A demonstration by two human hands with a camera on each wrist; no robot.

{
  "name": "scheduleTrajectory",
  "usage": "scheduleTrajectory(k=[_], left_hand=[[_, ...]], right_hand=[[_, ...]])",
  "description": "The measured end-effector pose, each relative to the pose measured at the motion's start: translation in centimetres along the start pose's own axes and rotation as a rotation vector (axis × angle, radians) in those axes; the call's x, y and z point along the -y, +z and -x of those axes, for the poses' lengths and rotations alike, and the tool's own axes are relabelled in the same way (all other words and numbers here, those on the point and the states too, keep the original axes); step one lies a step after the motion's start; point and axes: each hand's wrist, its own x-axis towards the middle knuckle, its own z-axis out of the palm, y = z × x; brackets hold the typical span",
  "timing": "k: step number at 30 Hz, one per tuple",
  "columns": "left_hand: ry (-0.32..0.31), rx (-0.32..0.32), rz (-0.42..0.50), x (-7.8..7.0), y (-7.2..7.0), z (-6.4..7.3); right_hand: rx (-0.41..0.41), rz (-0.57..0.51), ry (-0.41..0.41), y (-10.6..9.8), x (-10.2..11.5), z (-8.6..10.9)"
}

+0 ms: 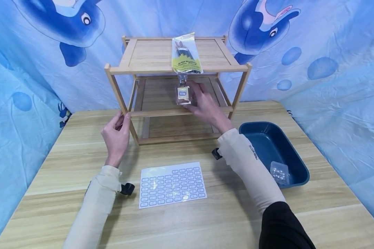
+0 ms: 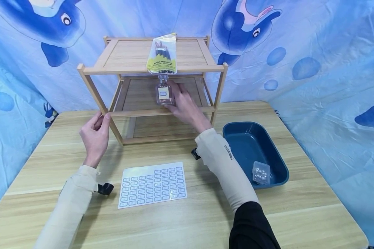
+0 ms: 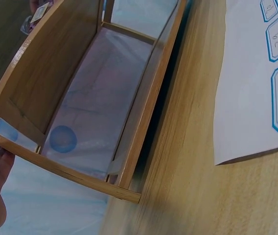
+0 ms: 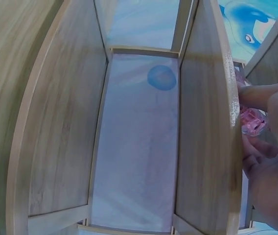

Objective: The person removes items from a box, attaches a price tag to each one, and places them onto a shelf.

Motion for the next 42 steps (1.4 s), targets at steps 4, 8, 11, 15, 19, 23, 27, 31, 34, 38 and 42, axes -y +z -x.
scheduleTrajectory(k=[4,8,11,15,19,23,27,31,34,38,42], left_hand=[[-0.011,0.003,0.0,0.06,-0.02,0.01],[-0.023,0.009,-0.019,0.17,-0.04,0.02],[-0.025,0.009,-0.029,0.24,-0.06,0.05],[-0.02,0.006,-0.02,0.26,-0.06,0.1],[-0.023,0.005,-0.012,0.17,-0.05,0.1],[-0.027,0.003,-0.006,0.14,-0.04,0.05],[-0.021,-0.001,0.0,0.17,-0.05,0.02],[-0.029,0.0,-0.01,0.29,-0.09,0.03],[-0.036,0.003,-0.018,0.27,-0.16,0.1],[-0.05,0.004,-0.021,0.04,-0.24,0.14],[-0.069,0.005,-0.027,-0.08,-0.29,0.11]], right_hand=[[0.018,-0.065,0.035,0.09,-0.04,0.05],[0.025,-0.11,0.056,0.15,-0.15,-0.03],[0.026,-0.131,0.062,0.2,-0.23,-0.04],[0.028,-0.14,0.074,0.3,-0.33,0.0],[0.029,-0.154,0.078,0.31,-0.42,0.03],[0.035,-0.196,0.064,0.33,-0.54,-0.08],[0.046,-0.213,0.071,0.32,-0.6,-0.2],[0.051,-0.22,0.084,0.29,-0.63,-0.24],[0.05,-0.229,0.075,0.26,-0.63,-0.23],[0.057,-0.222,0.058,0.12,-0.42,-0.2],[0.066,-0.183,0.039,0.01,-0.19,-0.26]])
